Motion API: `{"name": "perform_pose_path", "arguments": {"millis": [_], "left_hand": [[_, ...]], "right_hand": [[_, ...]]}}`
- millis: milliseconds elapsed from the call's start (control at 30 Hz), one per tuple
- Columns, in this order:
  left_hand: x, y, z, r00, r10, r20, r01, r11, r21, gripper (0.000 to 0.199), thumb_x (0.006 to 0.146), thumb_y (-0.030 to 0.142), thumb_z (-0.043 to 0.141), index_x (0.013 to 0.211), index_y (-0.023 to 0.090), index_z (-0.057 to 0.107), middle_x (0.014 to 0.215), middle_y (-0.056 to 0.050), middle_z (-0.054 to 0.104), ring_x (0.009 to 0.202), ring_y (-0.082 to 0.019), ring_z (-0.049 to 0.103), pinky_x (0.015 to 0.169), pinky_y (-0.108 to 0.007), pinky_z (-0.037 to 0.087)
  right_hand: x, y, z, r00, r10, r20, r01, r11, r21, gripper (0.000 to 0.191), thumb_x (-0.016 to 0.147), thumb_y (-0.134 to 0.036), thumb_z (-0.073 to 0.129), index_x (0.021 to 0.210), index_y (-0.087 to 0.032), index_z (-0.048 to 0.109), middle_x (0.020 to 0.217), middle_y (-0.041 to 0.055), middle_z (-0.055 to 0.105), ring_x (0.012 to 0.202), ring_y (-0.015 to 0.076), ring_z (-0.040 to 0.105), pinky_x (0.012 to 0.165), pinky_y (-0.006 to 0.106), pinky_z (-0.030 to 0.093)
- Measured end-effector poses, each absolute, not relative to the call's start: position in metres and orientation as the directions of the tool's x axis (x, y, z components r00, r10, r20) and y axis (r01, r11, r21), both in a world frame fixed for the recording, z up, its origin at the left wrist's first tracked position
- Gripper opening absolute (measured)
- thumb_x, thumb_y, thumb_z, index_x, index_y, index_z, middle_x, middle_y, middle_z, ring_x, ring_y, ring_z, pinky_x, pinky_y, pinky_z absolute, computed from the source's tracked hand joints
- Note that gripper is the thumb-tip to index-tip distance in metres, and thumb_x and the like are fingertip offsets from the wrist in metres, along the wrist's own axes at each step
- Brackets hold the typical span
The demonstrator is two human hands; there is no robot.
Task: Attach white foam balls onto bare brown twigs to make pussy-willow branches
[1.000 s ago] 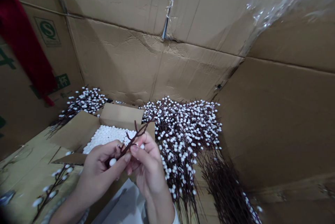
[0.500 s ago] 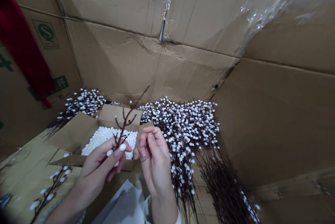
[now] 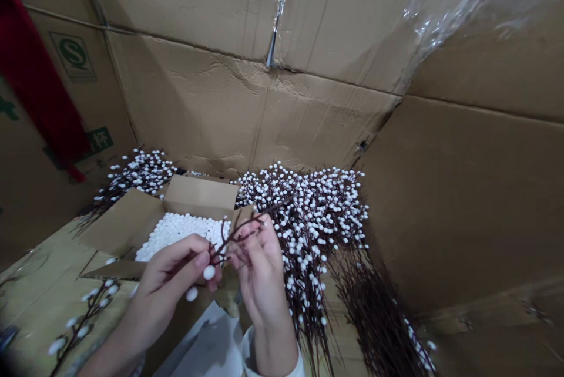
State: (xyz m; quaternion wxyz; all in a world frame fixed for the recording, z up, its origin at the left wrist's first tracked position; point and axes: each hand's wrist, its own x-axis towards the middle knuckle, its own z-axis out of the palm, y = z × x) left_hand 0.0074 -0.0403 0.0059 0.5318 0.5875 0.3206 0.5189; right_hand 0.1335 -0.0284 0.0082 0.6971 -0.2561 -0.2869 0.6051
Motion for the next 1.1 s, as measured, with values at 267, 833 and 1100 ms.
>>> {"name": "perform_pose_path", "arguments": {"millis": [267, 833, 1100], "left_hand": [[0.011, -0.04, 0.0055, 0.251, 0.949, 0.191, -0.253, -0.126, 0.959, 0.018, 0.083, 0.033, 0.065, 0.074, 0.017, 0.065, 0.06, 0.002, 0.059, 0.047, -0.01, 0.058, 0.043, -0.016, 0.041], [0.0076, -0.0345, 0.0078, 0.332, 0.926, 0.18, -0.24, -0.101, 0.965, 0.027, 0.085, 0.034, 0.062, 0.065, 0.016, 0.066, 0.058, 0.0, 0.061, 0.05, -0.01, 0.055, 0.048, -0.018, 0.045], [0.0075, -0.0349, 0.0058, 0.337, 0.924, 0.182, -0.232, -0.106, 0.967, 0.03, 0.087, 0.038, 0.061, 0.066, 0.017, 0.064, 0.058, 0.001, 0.059, 0.05, -0.011, 0.055, 0.049, -0.02, 0.044]], "right_hand": [[0.1353, -0.0235, 0.001, 0.147, 0.979, 0.141, -0.564, 0.2, -0.801, 0.034, 0.067, -0.049, 0.081, 0.066, -0.02, 0.063, 0.054, -0.0066, 0.048, 0.046, 0.006, 0.039, 0.044, 0.014, 0.037], [0.1365, -0.0232, 0.0031, 0.056, 0.99, 0.126, -0.624, 0.133, -0.77, 0.021, 0.055, -0.024, 0.09, 0.065, -0.021, 0.072, 0.064, -0.0006, 0.072, 0.058, 0.0106, 0.067, 0.051, 0.015, 0.054], [0.1368, -0.0222, 0.0014, 0.045, 0.989, 0.141, -0.593, 0.14, -0.793, 0.021, 0.055, -0.026, 0.09, 0.064, -0.019, 0.072, 0.064, 0.0011, 0.072, 0.054, 0.012, 0.066, 0.048, 0.018, 0.055]]}}
